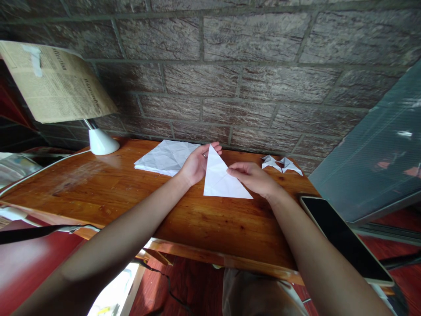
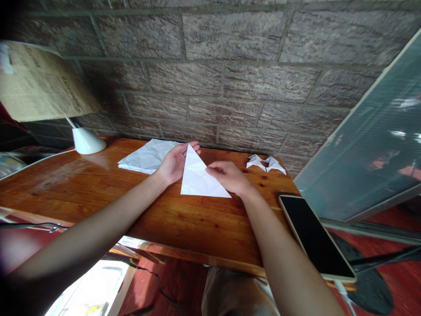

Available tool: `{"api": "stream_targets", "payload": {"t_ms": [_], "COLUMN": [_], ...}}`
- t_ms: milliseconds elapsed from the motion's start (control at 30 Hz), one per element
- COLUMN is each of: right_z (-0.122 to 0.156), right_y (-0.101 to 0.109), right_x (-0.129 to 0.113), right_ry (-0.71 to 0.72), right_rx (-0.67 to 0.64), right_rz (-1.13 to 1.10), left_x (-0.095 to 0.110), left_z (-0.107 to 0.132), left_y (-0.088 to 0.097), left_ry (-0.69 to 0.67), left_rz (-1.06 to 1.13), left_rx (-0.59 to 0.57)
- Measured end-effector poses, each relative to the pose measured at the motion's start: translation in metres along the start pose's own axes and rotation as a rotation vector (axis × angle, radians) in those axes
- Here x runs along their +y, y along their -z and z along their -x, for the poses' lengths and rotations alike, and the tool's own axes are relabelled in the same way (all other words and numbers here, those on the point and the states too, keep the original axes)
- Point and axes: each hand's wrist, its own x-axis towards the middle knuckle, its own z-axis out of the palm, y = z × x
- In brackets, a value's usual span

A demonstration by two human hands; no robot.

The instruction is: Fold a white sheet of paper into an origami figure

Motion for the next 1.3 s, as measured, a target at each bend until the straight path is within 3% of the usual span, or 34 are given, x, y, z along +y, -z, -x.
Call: {"api": "stream_targets", "payload": {"t_ms": [367, 667, 967, 1300], "right_z": [0.001, 0.000, -0.002, -0.003], "right_y": [-0.001, -0.004, -0.001, -0.002], "right_x": [-0.001, -0.001, 0.005, 0.004], "right_ry": [0.013, 0.043, 0.059, 0.146], "right_rx": [-0.007, 0.007, 0.040, 0.068], "right_rz": [0.009, 0.002, 0.041, 0.163], "left_x": [0.000, -0.015, -0.013, -0.008], "left_z": [-0.001, -0.002, -0.004, -0.001], "left_y": [-0.001, 0.001, 0.003, 0.000], "left_ry": [-0.023, -0.263, -0.174, -0.134], "left_rz": [-0.015, -0.134, -0.116, -0.051], "left_rx": [0.037, 0.103, 0.056, 0.123]}}
